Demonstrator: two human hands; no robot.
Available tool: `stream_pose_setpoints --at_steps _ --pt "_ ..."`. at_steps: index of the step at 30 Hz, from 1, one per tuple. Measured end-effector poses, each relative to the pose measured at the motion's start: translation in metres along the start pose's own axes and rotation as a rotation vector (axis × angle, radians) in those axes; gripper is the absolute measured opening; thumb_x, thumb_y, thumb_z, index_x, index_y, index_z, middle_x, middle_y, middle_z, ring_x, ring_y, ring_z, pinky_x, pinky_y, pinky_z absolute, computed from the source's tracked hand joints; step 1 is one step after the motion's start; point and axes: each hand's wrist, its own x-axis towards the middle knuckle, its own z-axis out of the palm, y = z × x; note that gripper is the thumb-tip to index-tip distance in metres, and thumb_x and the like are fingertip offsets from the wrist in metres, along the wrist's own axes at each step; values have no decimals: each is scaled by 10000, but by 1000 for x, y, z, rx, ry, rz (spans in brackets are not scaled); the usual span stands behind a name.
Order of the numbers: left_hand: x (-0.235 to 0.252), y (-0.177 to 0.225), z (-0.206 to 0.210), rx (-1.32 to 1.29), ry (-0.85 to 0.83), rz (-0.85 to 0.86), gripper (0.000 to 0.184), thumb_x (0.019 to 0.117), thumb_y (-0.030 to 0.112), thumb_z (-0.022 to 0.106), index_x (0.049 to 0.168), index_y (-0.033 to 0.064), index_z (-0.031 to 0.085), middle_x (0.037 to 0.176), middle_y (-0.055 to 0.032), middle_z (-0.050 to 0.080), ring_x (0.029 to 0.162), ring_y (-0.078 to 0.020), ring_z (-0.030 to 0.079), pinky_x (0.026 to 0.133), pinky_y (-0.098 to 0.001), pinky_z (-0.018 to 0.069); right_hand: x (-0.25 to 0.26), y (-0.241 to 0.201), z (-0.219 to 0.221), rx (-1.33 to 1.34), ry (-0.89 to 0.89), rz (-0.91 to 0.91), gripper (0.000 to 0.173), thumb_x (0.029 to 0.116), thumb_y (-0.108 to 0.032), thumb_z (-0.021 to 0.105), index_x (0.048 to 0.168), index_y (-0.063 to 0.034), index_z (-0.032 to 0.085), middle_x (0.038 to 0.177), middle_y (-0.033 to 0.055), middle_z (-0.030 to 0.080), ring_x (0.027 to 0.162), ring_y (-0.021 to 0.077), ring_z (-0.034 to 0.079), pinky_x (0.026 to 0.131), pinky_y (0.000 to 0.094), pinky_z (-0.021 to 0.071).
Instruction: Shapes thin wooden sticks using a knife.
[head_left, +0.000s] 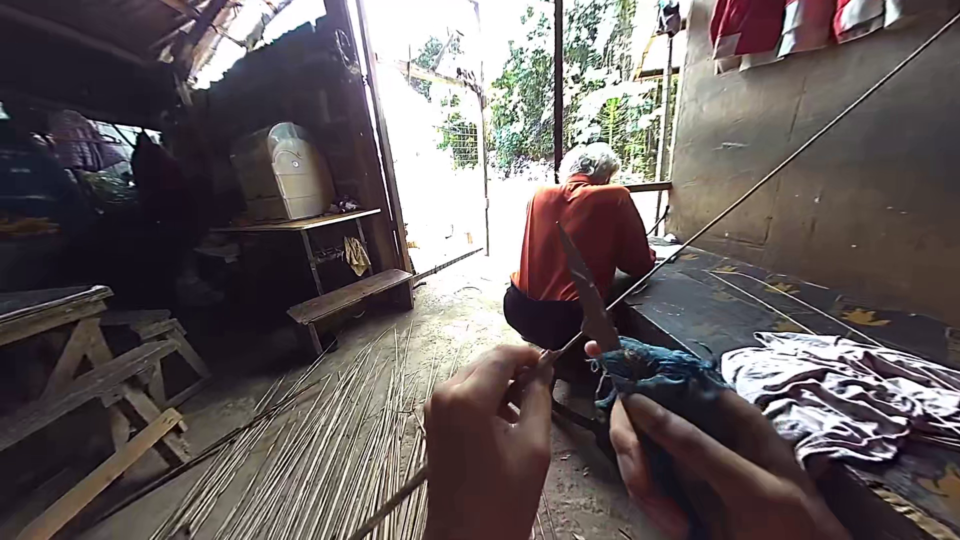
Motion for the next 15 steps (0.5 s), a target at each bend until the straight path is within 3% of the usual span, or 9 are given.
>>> stream_pose_setpoints --at_steps 1,3,5,10,13,15 --pt "-1 0 -2 3 -33 -18 129 919 109 640 958 46 746 754 6 722 600 28 633 545 -130 507 1 -1 2 39 -20 78 229 1007 20 438 1154 -66 591 702 -80 679 506 -35 570 458 117 466" --pt "-7 1 -9 24 -100 -34 140 943 136 624 971 52 733 713 20 700 566 26 609 519 -137 490 0 0 6 70 -45 237 183 1006 -4 426 1022 -110 575 671 -64 667 479 -30 557 437 116 451" --pt "-19 5 -15 41 -130 -67 136 927 123 611 958 46 719 684 36 656 554 37 559 514 -131 451 -10 5 7 66 -69 323 159 1000 -13 460 967 -130 563 678 -64 668 492 -25 573 445 120 465" --pt "-50 12 -11 217 -114 -31 166 894 101 621 918 63 781 730 5 701 585 -8 586 546 -161 463 -48 16 -2 -22 61 366 145 960 1 524 955 -124 599 670 -65 677 496 -14 594 441 128 485" --pt "-90 -1 -7 353 -129 29 174 911 92 625 919 58 795 736 -45 717 635 -121 665 576 -239 517 -71 25 -18 15 94 527 173 949 -8 513 1067 -66 625 649 -61 659 478 -17 570 434 123 462" --pt "-117 -17 -6 415 -142 50 179 905 84 617 907 57 794 731 -55 715 652 -150 678 591 -252 525 -80 43 -23 41 108 636 155 933 -10 518 1035 -64 622 617 -47 647 451 -9 561 414 130 454"
